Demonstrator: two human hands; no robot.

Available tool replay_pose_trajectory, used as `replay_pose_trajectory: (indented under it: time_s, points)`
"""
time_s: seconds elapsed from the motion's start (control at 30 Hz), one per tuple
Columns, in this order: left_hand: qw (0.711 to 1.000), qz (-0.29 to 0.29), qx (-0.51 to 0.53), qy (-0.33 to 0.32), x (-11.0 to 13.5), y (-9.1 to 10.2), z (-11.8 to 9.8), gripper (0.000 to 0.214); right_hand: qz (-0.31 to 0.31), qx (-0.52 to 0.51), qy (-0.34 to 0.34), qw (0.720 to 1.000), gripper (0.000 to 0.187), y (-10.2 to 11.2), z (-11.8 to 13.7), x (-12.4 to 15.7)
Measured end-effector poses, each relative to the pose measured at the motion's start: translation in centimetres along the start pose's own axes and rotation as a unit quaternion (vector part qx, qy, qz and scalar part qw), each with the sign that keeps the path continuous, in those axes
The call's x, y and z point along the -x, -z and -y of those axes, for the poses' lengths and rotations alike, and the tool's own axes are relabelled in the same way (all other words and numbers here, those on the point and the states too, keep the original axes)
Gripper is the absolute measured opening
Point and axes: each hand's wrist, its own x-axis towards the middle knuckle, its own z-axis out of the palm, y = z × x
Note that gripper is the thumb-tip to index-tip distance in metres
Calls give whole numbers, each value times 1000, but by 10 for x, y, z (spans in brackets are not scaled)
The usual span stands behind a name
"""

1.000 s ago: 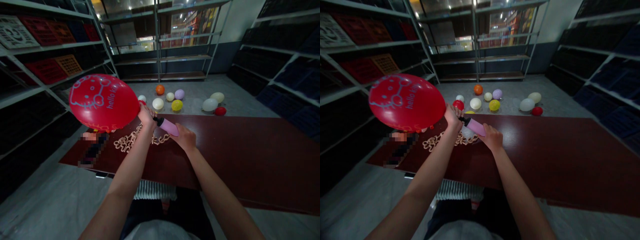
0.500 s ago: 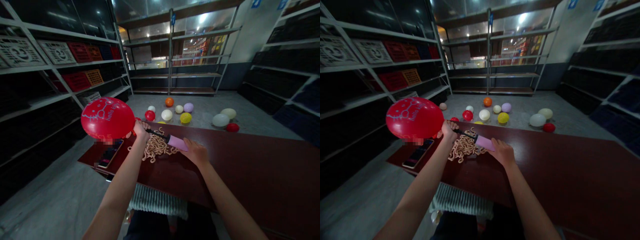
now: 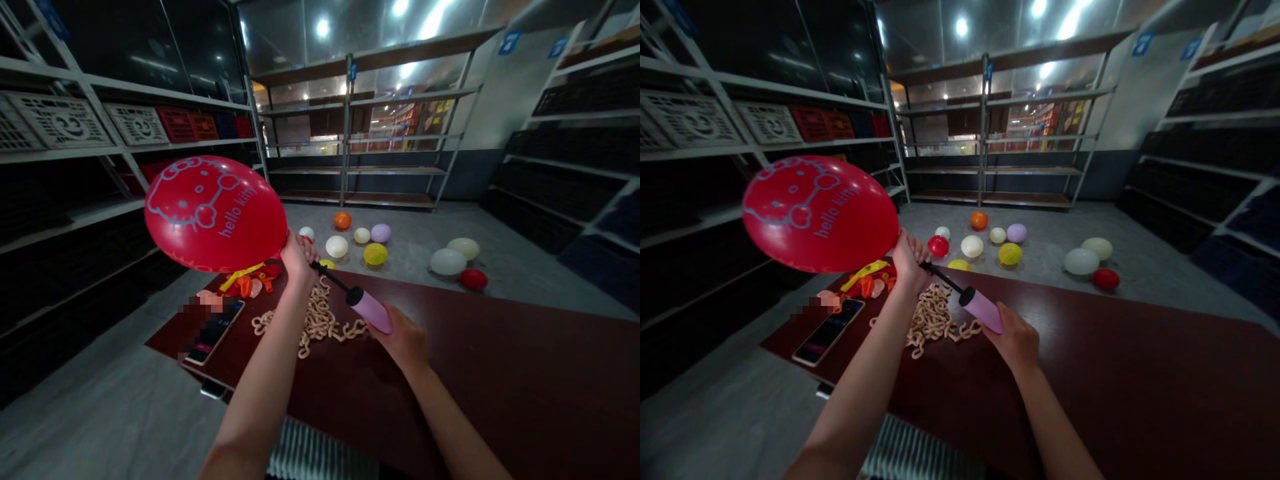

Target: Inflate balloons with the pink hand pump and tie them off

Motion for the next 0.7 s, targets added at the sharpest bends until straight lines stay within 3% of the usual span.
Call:
replay_pose_trajectory:
  time_s: [0.2, 0.3, 0.43, 0.7]
  points:
    - [999, 4, -14, 49, 20, -19, 71, 52, 15, -20, -73, 997, 45, 4, 1, -3]
    - [998, 2, -12, 60, 29, -20, 92, 52, 21, -15, -93, 995, 45, 8, 0, -5]
    - [997, -3, -2, 72, 27, -15, 92, 51, 28, -14, -89, 996, 46, 10, 0, -6]
    - [997, -34, 8, 70, 29, 3, 63, 46, 27, -21, -37, 999, 48, 10, 6, -6]
